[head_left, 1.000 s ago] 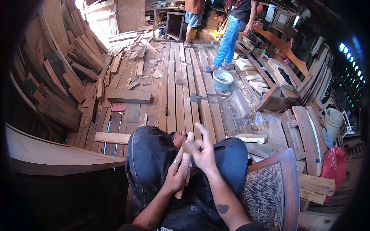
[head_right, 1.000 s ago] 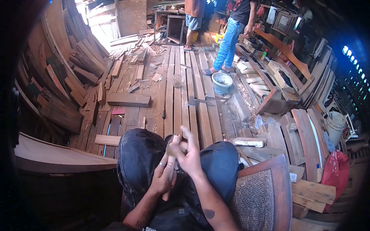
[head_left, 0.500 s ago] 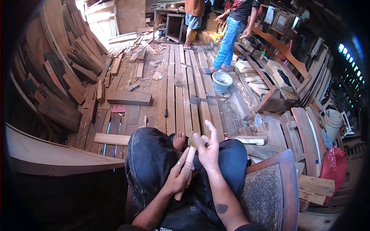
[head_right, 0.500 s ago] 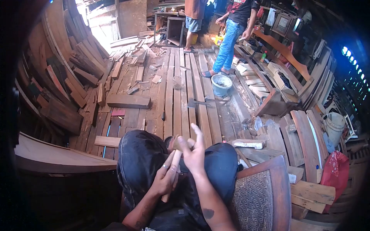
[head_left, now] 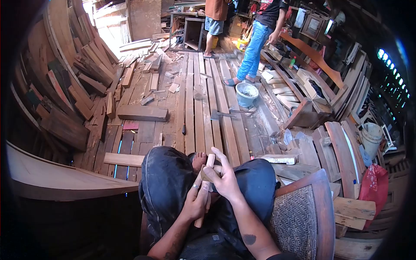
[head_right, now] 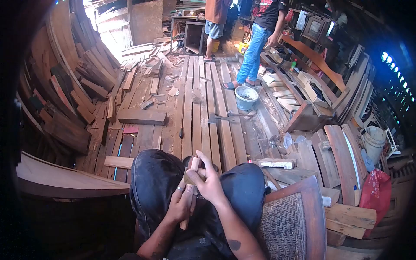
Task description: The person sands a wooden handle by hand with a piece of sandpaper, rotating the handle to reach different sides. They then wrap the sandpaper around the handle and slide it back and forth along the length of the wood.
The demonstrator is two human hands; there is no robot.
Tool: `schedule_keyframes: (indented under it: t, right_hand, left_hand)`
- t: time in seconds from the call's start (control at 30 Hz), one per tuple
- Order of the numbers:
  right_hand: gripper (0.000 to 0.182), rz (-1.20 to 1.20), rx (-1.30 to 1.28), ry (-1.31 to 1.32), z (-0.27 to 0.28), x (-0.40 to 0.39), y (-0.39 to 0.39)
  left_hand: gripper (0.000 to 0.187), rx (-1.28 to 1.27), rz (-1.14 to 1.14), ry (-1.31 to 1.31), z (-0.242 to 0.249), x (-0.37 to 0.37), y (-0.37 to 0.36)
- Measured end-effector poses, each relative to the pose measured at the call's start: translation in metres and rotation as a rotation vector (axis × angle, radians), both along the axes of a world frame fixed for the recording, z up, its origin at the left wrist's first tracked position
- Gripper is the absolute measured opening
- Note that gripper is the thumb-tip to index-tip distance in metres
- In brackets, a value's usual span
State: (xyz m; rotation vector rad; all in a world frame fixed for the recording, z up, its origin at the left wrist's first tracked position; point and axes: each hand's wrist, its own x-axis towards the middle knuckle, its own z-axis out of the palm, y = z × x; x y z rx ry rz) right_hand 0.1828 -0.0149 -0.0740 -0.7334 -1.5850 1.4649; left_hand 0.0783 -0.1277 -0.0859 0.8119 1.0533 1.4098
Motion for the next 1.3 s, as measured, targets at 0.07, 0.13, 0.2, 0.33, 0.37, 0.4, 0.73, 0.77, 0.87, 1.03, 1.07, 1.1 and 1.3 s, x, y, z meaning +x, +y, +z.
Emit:
schedule_keyframes:
  t: [0.07, 0.13, 0.2, 0.33, 0.37, 0.4, 0.73, 0.77, 0.87, 1.03, 1.07, 1.1, 1.3]
  right_hand:
    - [0.067, -0.118, -0.046, 0.023, 0.006, 0.000, 0.007]
    - [0.068, -0.196, -0.100, 0.018, 0.012, 0.003, 0.021]
    - [0.069, -0.131, -0.078, 0.023, 0.016, -0.003, 0.016]
    - [0.069, 0.000, -0.064, -0.039, 0.003, 0.005, 0.003]
    - [0.068, -0.029, -0.073, -0.055, 0.007, 0.006, 0.005]
    - [0.066, -0.132, -0.069, 0.000, 0.014, 0.001, 0.009]
    - [0.070, -0.087, -0.028, -0.111, 0.012, 0.006, 0.019]
    - [0.069, -0.168, -0.014, -0.126, 0.017, 0.005, 0.025]
    - [0.069, -0.053, -0.033, -0.051, 0.009, 0.003, 0.018]
    - [0.069, -0.136, -0.071, 0.000, 0.012, 0.000, 0.013]
    - [0.068, -0.179, -0.032, -0.096, 0.008, 0.008, 0.025]
    - [0.066, -0.207, -0.037, -0.072, 0.022, 0.007, 0.024]
    - [0.075, 0.022, 0.022, -0.114, -0.002, 0.009, 0.006]
  left_hand:
    - [0.059, -0.007, -0.017, 0.022, 0.001, 0.002, -0.001]
    - [0.059, -0.025, -0.048, 0.066, 0.009, 0.002, -0.001]
    - [0.059, -0.002, 0.005, 0.041, 0.004, 0.002, 0.000]
    - [0.059, -0.007, -0.009, -0.025, -0.001, 0.000, 0.000]
    - [0.059, -0.018, -0.014, -0.031, -0.002, 0.000, -0.001]
    - [0.059, -0.016, -0.014, 0.017, -0.001, 0.003, 0.000]
    - [0.059, -0.025, 0.004, 0.033, -0.008, 0.004, 0.000]
    - [0.059, -0.020, -0.001, 0.036, -0.005, 0.004, 0.000]
    - [0.059, -0.013, 0.031, 0.025, -0.002, 0.004, -0.001]
    - [0.058, -0.007, -0.006, -0.039, -0.003, 0.004, -0.002]
    - [0.057, -0.006, -0.006, 0.007, 0.002, 0.006, -0.002]
    - [0.056, -0.001, -0.005, 0.055, 0.005, 0.005, 0.000]
    - [0.059, 0.005, -0.033, -0.067, -0.008, -0.002, -0.003]
